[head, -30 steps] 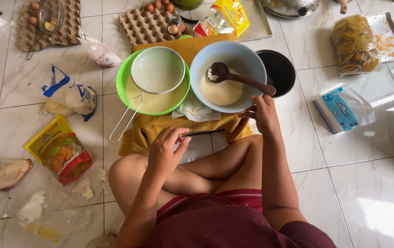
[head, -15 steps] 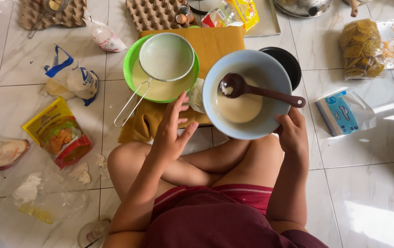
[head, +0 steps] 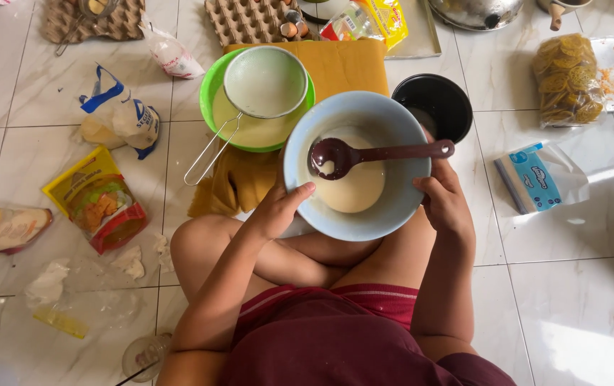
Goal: Straining a liquid batter through a fine-mesh sieve into a bowl using a wooden spoon to assist the process.
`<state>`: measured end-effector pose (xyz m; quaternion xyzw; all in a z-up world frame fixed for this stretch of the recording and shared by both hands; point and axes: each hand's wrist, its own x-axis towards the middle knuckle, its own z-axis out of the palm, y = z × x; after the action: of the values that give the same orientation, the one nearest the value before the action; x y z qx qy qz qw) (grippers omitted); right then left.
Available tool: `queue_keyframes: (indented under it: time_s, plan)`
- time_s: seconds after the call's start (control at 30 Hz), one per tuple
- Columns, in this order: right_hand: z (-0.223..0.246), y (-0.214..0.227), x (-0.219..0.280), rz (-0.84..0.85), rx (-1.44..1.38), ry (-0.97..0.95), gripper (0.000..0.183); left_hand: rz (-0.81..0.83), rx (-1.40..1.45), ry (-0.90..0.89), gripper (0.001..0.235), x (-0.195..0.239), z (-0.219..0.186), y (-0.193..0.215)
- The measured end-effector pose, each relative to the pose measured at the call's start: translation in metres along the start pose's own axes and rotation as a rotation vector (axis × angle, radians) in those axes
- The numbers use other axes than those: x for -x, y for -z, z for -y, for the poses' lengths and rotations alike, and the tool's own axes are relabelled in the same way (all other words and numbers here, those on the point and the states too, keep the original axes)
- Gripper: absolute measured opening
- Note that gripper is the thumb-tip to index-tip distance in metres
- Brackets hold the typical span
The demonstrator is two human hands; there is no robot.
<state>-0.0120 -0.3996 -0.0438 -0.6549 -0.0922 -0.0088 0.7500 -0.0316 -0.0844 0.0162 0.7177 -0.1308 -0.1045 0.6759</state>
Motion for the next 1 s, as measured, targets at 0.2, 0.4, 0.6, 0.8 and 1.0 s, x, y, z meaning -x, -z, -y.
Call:
queue_keyframes:
  time_s: [0.2,0.4,0.6,0.8,1.0]
  plan:
    - [-0.003,-0.01,-0.004,0.052,-0.021,0.039,0.081,-0.049,0.079,0.047,0.087,0.013,0.01,0.002]
    - [-0.013,-0.004,0.002,-0.029,0.039,-0.006,0.081,-0.187,-0.12,-0.083,0.076,0.013,0.009,-0.007]
    - [-0.013,0.011,0.001,-0.159,0.137,0.047,0.078,-0.219,-0.525,-0.389,0.112,-0.002,0.042,-0.031]
    - [-0.044,0.03,-0.031,-0.191,0.119,0.038,0.074,-0.242,-0.642,-0.379,0.114,-0.038,0.069,-0.046]
    - [-0.045,0.029,-0.049,-0.143,0.049,0.037,0.074,-0.292,-0.549,-0.359,0.117,-0.054,0.072,-0.05]
